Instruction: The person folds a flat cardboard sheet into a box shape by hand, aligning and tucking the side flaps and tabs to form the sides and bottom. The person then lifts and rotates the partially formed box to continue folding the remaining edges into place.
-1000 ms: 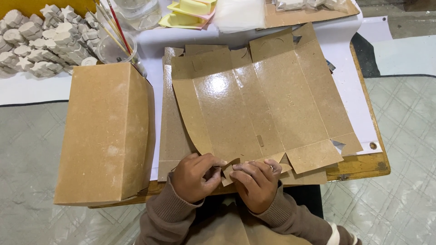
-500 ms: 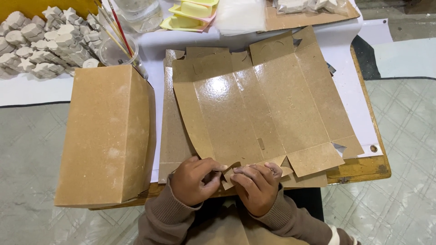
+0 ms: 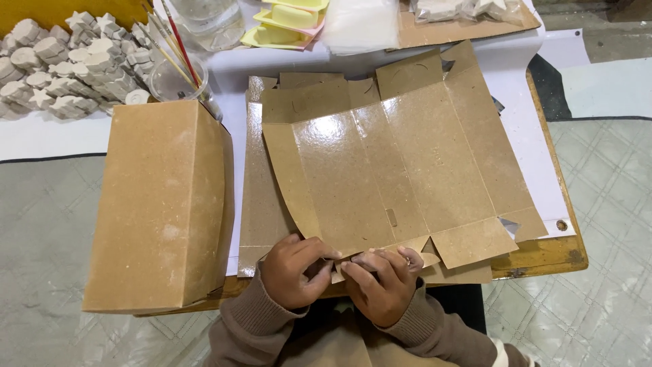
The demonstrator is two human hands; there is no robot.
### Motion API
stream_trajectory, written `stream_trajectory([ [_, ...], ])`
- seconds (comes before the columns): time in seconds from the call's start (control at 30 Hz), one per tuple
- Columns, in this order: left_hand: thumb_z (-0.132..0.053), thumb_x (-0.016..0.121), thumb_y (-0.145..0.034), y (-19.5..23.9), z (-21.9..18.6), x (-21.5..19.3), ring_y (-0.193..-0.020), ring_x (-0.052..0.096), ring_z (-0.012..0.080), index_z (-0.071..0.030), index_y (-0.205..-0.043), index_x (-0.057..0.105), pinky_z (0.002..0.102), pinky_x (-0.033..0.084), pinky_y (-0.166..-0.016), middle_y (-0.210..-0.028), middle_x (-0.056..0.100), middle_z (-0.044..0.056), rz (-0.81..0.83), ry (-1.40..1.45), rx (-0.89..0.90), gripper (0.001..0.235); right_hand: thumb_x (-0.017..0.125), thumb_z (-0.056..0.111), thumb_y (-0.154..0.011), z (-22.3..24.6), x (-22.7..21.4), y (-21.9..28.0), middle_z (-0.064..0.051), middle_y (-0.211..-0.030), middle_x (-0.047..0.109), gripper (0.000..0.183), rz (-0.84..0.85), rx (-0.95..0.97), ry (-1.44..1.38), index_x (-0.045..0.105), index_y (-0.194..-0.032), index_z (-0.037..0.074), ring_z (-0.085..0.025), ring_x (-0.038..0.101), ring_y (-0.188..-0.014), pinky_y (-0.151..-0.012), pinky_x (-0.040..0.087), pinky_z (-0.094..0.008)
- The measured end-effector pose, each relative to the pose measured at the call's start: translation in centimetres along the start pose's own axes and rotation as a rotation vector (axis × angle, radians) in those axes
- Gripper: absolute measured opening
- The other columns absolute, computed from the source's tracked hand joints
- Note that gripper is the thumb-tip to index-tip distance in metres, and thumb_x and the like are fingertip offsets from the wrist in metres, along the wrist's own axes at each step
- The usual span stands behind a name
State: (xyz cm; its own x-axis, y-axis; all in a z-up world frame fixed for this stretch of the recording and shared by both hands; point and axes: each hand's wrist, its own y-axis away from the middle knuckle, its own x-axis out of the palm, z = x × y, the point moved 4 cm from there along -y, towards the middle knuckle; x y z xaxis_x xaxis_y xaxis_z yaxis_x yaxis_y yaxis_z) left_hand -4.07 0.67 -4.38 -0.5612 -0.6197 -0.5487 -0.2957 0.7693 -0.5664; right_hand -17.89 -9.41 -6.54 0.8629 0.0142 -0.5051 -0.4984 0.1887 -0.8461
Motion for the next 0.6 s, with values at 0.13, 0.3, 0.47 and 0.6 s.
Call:
stream_trajectory([
  [0.13,-0.002,0.065,-0.075,0.02,-0.18,-0.36,-0.050,0.051,0.0183,-0.006,-0.089,0.069,0.032,0.032,-0.051,-0.072,0.069,0.006,-0.033,-0.001,0.024,0.015,0.081,0.020,-0.087,-0.08,-0.20,0.63,0.008,-0.094,0.064,0.014,-0.042,-0.008,-0.086,0.071,-0.093,0.027,-0.016,0.057,-0.101,-0.109,0.033,-0.048],
  [0.3,-0.001,0.069,-0.081,-0.20,-0.50,-0.58,-0.051,0.055,0.0151,-0.008,-0.091,0.070,0.030,0.033,-0.054,-0.071,0.071,0.002,-0.027,0.000,0.069,0.012,0.076,0.013,-0.091,-0.34,-0.06,0.61,0.009,-0.086,0.065,0.017,-0.036,0.004,-0.083,0.071,-0.085,0.028,-0.015,0.060,-0.095,-0.110,0.031,-0.047],
  [0.47,-0.001,0.068,-0.082,-0.08,-0.50,-0.63,-0.050,0.056,0.0167,-0.007,-0.094,0.071,0.031,0.033,-0.053,-0.073,0.073,0.004,-0.020,0.019,0.091,0.014,0.080,0.012,-0.087,-0.49,-0.16,0.43,0.008,-0.085,0.066,0.016,-0.030,0.047,-0.112,0.072,-0.085,0.026,-0.016,0.061,-0.089,-0.108,0.032,-0.046],
  [0.6,0.000,0.068,-0.083,-0.09,-0.35,-0.53,-0.050,0.056,0.0168,-0.005,-0.093,0.072,0.031,0.032,-0.051,-0.075,0.074,0.005,-0.010,0.031,0.107,0.012,0.078,0.006,-0.087,-0.43,-0.25,0.05,0.007,-0.082,0.064,0.020,-0.028,0.070,-0.107,0.075,-0.085,0.026,-0.016,0.060,-0.085,-0.106,0.033,-0.045],
])
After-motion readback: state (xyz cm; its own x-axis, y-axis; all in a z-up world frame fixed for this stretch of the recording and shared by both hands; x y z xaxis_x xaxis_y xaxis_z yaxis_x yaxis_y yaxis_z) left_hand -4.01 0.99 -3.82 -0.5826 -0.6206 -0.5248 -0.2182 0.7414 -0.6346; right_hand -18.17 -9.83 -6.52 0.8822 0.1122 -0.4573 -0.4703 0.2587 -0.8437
